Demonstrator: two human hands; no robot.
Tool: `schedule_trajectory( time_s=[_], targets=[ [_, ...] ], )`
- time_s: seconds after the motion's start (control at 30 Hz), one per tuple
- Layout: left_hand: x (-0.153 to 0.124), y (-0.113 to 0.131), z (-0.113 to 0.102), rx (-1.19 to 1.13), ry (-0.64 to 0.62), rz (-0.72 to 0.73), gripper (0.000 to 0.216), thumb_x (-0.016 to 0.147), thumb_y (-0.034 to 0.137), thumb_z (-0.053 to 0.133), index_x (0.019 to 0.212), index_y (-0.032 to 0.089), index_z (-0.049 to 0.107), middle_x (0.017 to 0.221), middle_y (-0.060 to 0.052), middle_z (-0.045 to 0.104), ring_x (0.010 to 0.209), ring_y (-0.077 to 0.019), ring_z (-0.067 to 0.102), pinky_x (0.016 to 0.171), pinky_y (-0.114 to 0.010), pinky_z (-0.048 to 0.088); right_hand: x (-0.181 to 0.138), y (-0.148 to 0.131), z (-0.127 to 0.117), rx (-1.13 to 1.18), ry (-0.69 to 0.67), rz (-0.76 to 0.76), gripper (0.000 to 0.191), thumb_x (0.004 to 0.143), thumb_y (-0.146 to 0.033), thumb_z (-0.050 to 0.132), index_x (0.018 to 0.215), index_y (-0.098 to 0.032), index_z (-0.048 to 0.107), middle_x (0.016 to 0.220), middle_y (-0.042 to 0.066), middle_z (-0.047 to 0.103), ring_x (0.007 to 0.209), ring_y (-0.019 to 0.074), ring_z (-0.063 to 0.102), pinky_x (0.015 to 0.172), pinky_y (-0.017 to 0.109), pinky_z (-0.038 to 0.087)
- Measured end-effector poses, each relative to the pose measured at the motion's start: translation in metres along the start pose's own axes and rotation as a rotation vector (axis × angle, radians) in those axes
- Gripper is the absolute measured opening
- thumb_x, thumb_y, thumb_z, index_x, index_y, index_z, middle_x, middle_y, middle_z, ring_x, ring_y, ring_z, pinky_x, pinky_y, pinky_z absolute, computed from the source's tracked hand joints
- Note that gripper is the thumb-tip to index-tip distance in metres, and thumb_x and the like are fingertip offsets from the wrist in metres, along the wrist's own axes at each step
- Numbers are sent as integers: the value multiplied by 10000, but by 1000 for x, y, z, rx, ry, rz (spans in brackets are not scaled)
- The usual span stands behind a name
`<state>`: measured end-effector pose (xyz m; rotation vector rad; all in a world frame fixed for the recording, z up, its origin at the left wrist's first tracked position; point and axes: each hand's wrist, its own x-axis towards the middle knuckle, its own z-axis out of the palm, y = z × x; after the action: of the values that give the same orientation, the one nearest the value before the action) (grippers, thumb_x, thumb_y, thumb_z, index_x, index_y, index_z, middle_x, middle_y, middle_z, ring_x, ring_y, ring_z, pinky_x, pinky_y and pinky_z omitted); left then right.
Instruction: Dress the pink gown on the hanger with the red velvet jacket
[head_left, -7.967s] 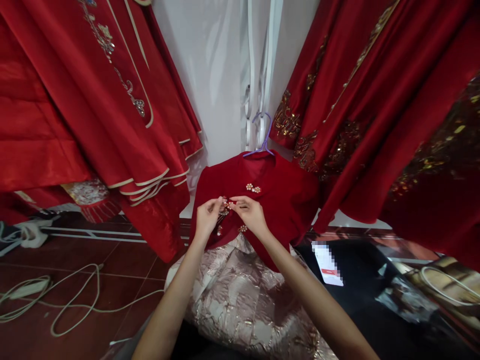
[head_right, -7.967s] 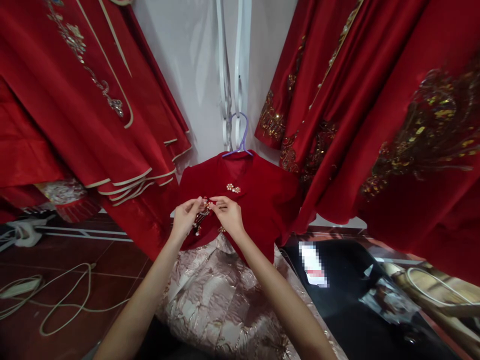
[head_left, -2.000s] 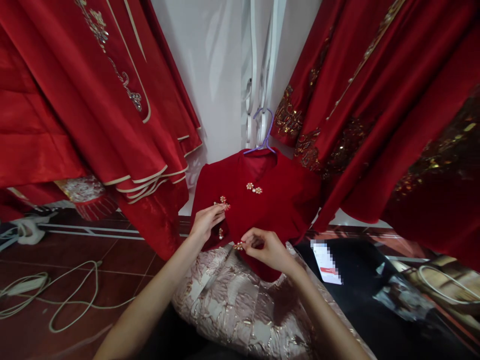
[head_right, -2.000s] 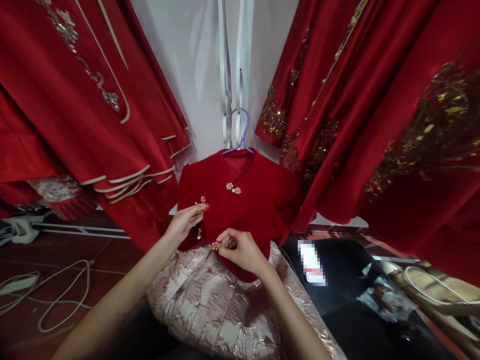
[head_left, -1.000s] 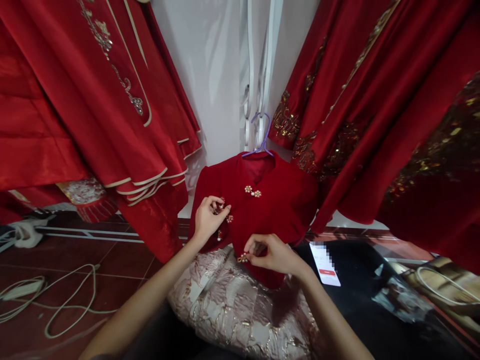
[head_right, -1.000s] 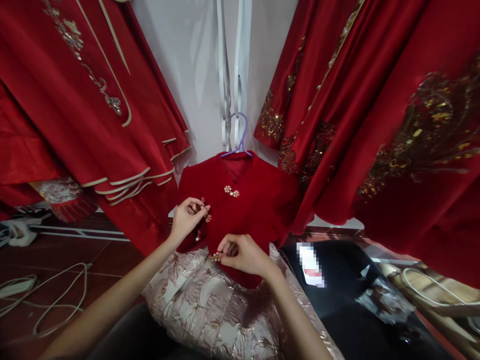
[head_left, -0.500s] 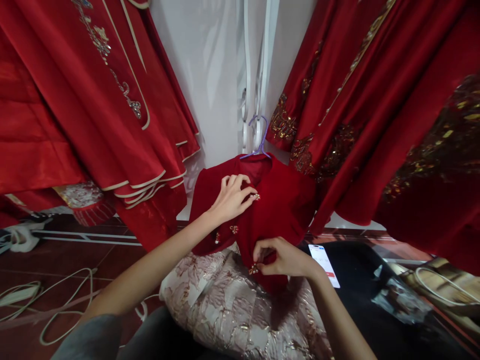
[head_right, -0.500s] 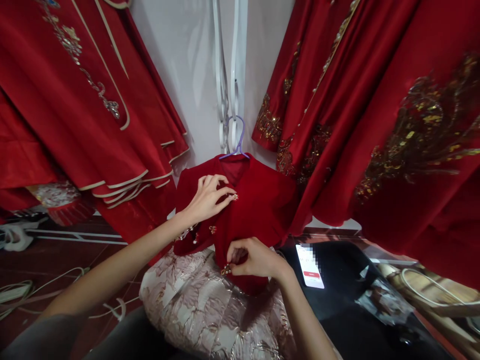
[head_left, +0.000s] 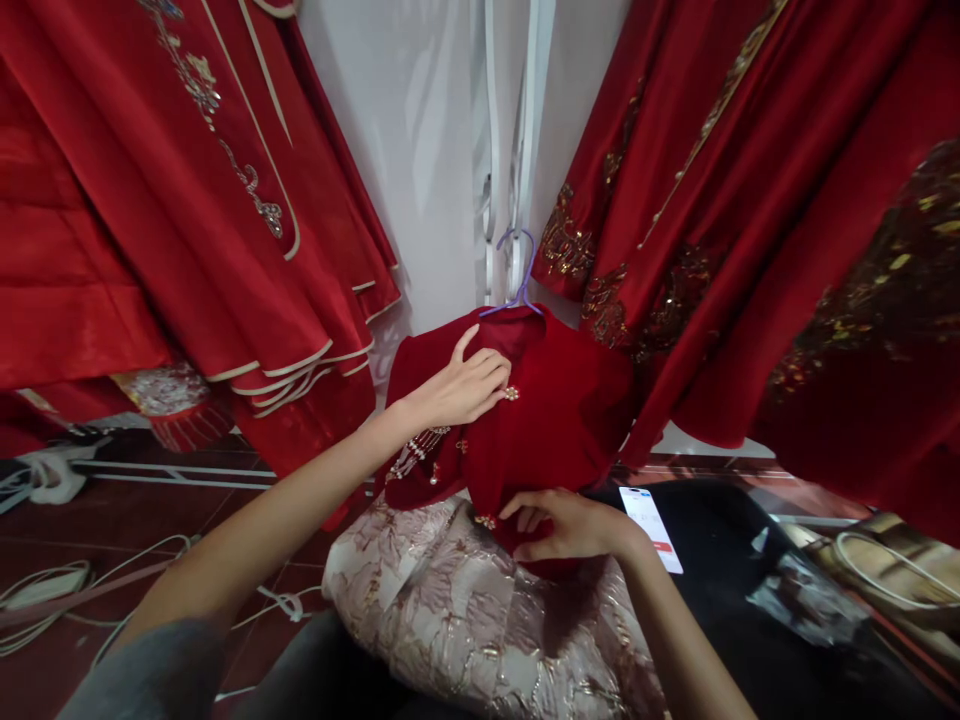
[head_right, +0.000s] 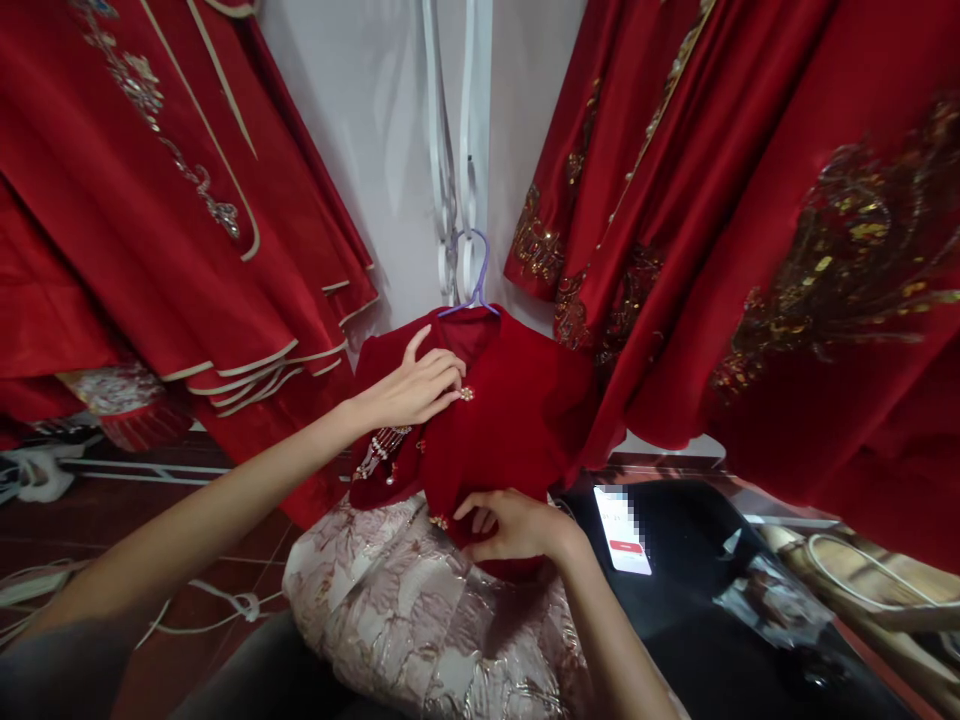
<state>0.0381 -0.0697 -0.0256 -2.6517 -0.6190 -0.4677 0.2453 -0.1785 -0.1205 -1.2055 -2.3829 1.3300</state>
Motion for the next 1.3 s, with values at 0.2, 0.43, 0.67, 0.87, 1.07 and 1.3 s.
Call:
schedule_trajectory(
  time_s=[0.2, 0.43, 0.67, 0.87, 1.07, 1.3],
  targets=[
    [7, -5, 19, 220, 13, 70, 243, 940, 150, 313, 880, 161, 548, 826, -26, 599, 845, -163, 543, 1135, -500, 193, 1, 2, 2, -42, 26, 15, 499, 737, -371, 721, 1178, -171, 601, 953, 66, 695, 867, 174, 650, 790, 274, 500],
    [7, -6, 36, 436, 41, 137, 290, 943, 109, 285, 896, 140, 570, 825, -42, 609, 838, -171, 547, 1107, -426, 264, 5, 5, 4, -62, 51, 24, 483, 769, -362, 694, 1190, -150, 589, 959, 81, 702, 862, 176, 655, 779, 275, 500],
    [-3, -13, 27, 316, 92, 23, 272, 960, 240, 330, 903, 166, 585, 781, -22, 628, 791, -164, 542, 1072, -453, 283, 11, 0, 4, 52, 189, -77, 263, 815, -338, 631, 1013, -164, 649, 831, 49, 688, 749, 150, 634, 707, 273, 501],
    [-17, 1, 26, 296, 138, -337, 437, 881, 110, 387, 1309, 161, 454, 1083, -132, 604, 1027, -249, 534, 1018, -514, 318, 57, -35, -5, 530, 798, -297, 523, 862, -582, 467, 1216, -198, 494, 1116, 114, 623, 933, 190, 630, 753, 337, 541],
    [-26, -8, 27, 196, 246, -722, 674, 799, 25, 385, 1443, 150, 229, 1436, -224, 290, 1291, -340, 376, 996, -505, 379, 81, -37, -10, 133, 1050, -36, 982, 832, -677, 416, 1486, -27, 78, 1544, 279, 14, 1441, 350, -17, 1121, 548, 168],
    [-47, -80, -3, 52, 103, -1058, 412, 784, 175, 515, 1189, 243, 534, 1116, -108, 636, 1018, -314, 614, 852, -417, 474, 36, 12, -85, -579, 1291, 393, 828, 887, -575, 398, 1403, 65, 299, 1445, 380, 232, 1365, 459, 197, 1056, 601, 192]
  ],
)
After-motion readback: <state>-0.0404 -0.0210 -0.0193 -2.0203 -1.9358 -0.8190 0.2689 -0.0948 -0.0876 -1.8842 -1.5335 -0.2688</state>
